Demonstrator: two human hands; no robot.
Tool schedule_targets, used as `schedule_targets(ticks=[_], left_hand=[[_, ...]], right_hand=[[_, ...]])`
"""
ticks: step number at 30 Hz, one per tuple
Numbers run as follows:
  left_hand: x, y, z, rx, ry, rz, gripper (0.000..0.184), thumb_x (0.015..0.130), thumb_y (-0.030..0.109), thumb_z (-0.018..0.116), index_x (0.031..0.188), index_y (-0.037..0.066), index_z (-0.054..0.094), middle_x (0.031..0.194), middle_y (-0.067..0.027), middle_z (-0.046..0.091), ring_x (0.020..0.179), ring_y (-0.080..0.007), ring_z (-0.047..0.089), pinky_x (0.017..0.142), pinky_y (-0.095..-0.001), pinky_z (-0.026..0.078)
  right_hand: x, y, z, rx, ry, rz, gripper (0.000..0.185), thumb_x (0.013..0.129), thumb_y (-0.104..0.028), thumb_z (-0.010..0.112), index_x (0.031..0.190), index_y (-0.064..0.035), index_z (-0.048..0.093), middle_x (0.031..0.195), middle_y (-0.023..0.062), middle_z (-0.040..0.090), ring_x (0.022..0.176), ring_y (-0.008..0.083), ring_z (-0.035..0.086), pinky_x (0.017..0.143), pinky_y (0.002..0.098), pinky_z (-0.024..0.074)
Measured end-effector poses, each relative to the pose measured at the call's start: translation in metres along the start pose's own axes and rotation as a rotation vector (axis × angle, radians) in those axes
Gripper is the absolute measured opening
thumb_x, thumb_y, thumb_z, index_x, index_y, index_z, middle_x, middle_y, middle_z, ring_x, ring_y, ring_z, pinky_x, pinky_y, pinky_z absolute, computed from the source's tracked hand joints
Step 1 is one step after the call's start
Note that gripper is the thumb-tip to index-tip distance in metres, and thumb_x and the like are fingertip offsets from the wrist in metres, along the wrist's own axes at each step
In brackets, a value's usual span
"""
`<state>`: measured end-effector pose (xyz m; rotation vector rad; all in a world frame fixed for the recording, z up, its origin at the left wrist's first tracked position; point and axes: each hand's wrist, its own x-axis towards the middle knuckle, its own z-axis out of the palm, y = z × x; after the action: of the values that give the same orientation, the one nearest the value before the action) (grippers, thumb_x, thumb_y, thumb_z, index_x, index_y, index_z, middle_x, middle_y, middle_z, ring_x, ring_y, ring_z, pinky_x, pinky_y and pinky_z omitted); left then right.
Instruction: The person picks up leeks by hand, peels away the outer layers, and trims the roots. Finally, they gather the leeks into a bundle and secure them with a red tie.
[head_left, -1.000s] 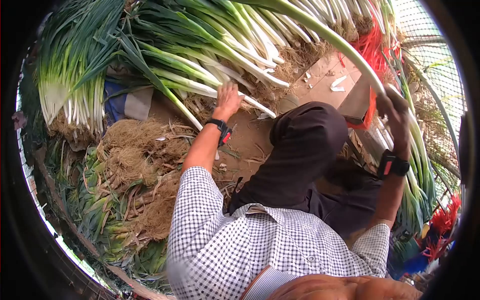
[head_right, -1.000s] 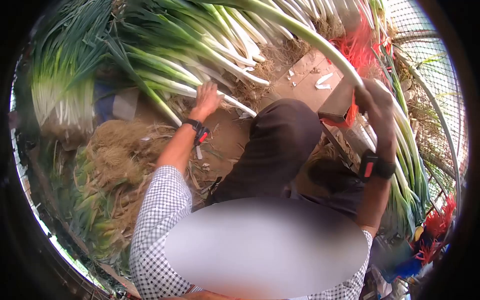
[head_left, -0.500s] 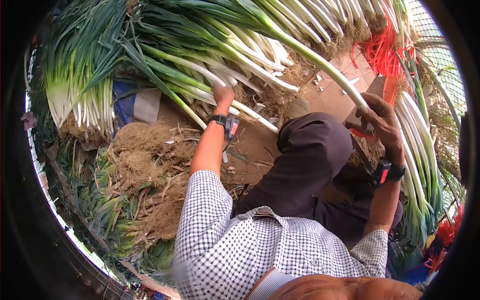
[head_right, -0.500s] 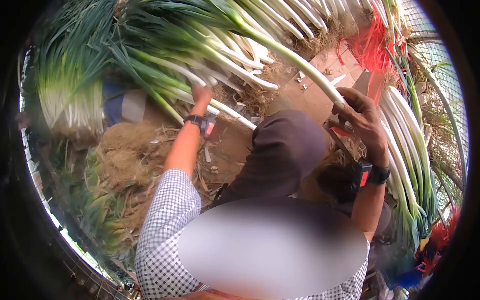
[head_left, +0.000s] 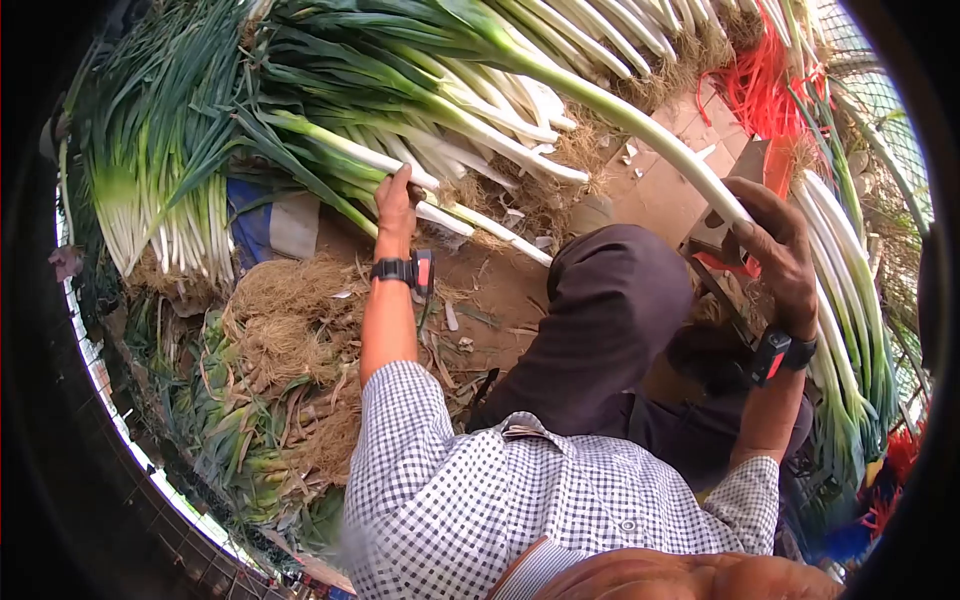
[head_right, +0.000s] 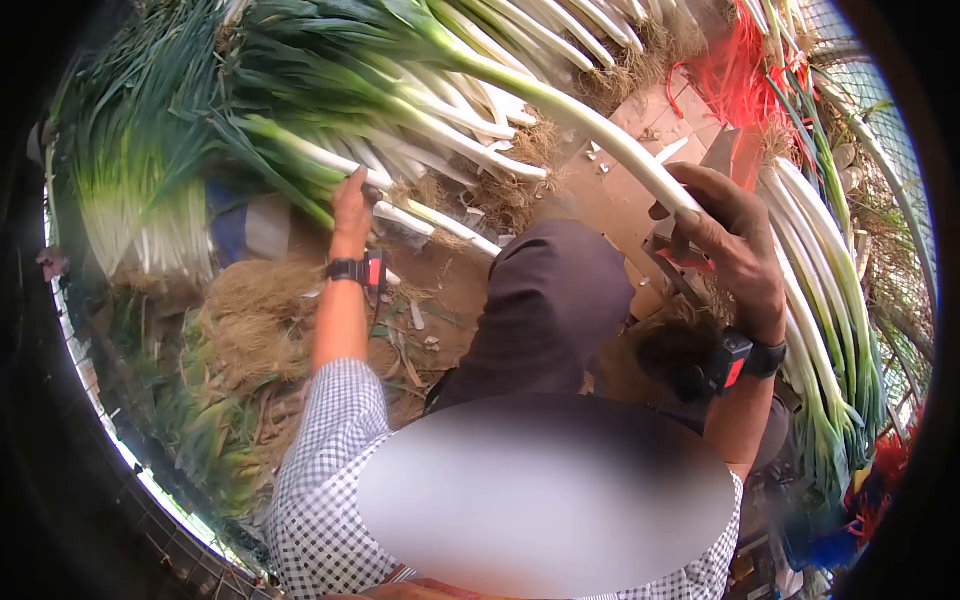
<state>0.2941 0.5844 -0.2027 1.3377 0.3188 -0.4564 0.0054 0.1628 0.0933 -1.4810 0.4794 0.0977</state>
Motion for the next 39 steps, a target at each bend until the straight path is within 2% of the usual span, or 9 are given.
schedule_targets(ticks=[3,10,15,19,22,31,34,35,39], left_hand=[[-0.069,0.054,0.008,-0.259,-0.121,0.015,0.016,0.095,0.017,0.066,0.102,0.003,0.064,0.094,-0.0059,0.069,0.081,-0.0177,0.066,0.075,-0.0328,0.055],[-0.193,0.047,0.100,-0.163,-0.423,-0.072,0.023,0.094,0.027,0.070,0.097,0.004,0.065,0.080,-0.0032,0.067,0.068,-0.0110,0.061,0.063,-0.0255,0.052],[-0.265,0.032,0.186,-0.269,-0.518,-0.104,0.020,0.097,0.024,0.067,0.096,0.004,0.065,0.082,-0.0019,0.064,0.072,-0.0086,0.060,0.065,-0.0251,0.048],[-0.289,0.064,0.219,-0.331,-0.624,-0.110,0.017,0.096,0.021,0.068,0.096,0.004,0.066,0.080,-0.0009,0.065,0.066,-0.0069,0.059,0.059,-0.0225,0.047],[-0.284,0.057,0.229,-0.266,-0.597,-0.081,0.017,0.096,0.021,0.068,0.094,0.004,0.067,0.077,-0.0018,0.065,0.063,-0.0075,0.059,0.057,-0.0224,0.049],[-0.276,0.050,0.210,-0.117,-0.693,-0.237,0.026,0.091,0.028,0.074,0.093,0.003,0.065,0.076,-0.0044,0.065,0.063,-0.0131,0.059,0.058,-0.0305,0.051],[-0.289,0.080,0.182,0.885,-0.488,0.426,0.043,0.084,0.036,0.080,0.104,0.002,0.062,0.085,-0.0090,0.064,0.078,-0.0199,0.061,0.070,-0.0370,0.052],[-0.284,0.074,0.174,1.029,-0.299,0.986,0.074,0.073,0.042,0.084,0.126,0.001,0.053,0.102,-0.0151,0.057,0.103,-0.0285,0.054,0.091,-0.0463,0.046],[-0.277,0.134,0.199,1.195,-0.397,1.480,0.110,0.063,0.042,0.086,0.150,0.003,0.031,0.124,-0.0181,0.042,0.122,-0.0363,0.039,0.109,-0.0561,0.027]], right_hand=[[0.002,-0.005,0.002,-0.097,-0.053,-0.053,0.055,0.093,-0.026,0.068,0.133,0.0083,0.052,0.101,0.0116,0.067,0.073,0.0115,0.063,0.067,0.0272,0.0545],[-0.013,-0.021,0.027,-0.195,-0.103,-0.030,0.045,0.092,-0.010,0.067,0.132,0.0040,0.054,0.094,0.0052,0.064,0.075,0.0082,0.059,0.066,0.0248,0.0498],[-0.017,-0.030,0.053,-0.659,-0.089,-0.105,0.033,0.090,-0.009,0.065,0.122,-0.0010,0.061,0.076,0.0026,0.062,0.069,0.0074,0.056,0.061,0.0261,0.0461],[-0.021,-0.016,0.066,-0.857,-0.073,-0.253,0.032,0.090,-0.011,0.063,0.118,0.0033,0.063,0.093,0.0198,0.071,0.080,0.0231,0.068,0.074,0.0361,0.0536],[-0.033,-0.015,0.079,-0.596,-0.015,-0.101,0.034,0.091,-0.013,0.062,0.120,0.0035,0.063,0.101,0.0217,0.070,0.089,0.0291,0.068,0.079,0.0381,0.0533],[-0.032,0.023,0.071,-0.640,-0.069,-0.285,0.057,0.082,-0.018,0.078,0.128,0.0042,0.054,0.097,0.0092,0.064,0.085,0.0116,0.062,0.071,0.0278,0.0526],[-0.038,0.004,0.067,-0.847,-0.104,-0.455,0.056,0.080,-0.015,0.076,0.128,0.0040,0.055,0.092,0.0117,0.066,0.078,0.0127,0.064,0.066,0.0288,0.0532],[-0.044,-0.008,0.068,-0.858,-0.093,-0.421,0.055,0.079,-0.015,0.076,0.127,0.0037,0.055,0.091,0.0119,0.066,0.076,0.0130,0.065,0.065,0.0293,0.0534],[-0.056,-0.056,0.067,-0.970,-0.025,-0.466,0.048,0.078,-0.013,0.076,0.121,0.0012,0.062,0.087,0.0122,0.068,0.071,0.0143,0.066,0.062,0.0321,0.0539]])
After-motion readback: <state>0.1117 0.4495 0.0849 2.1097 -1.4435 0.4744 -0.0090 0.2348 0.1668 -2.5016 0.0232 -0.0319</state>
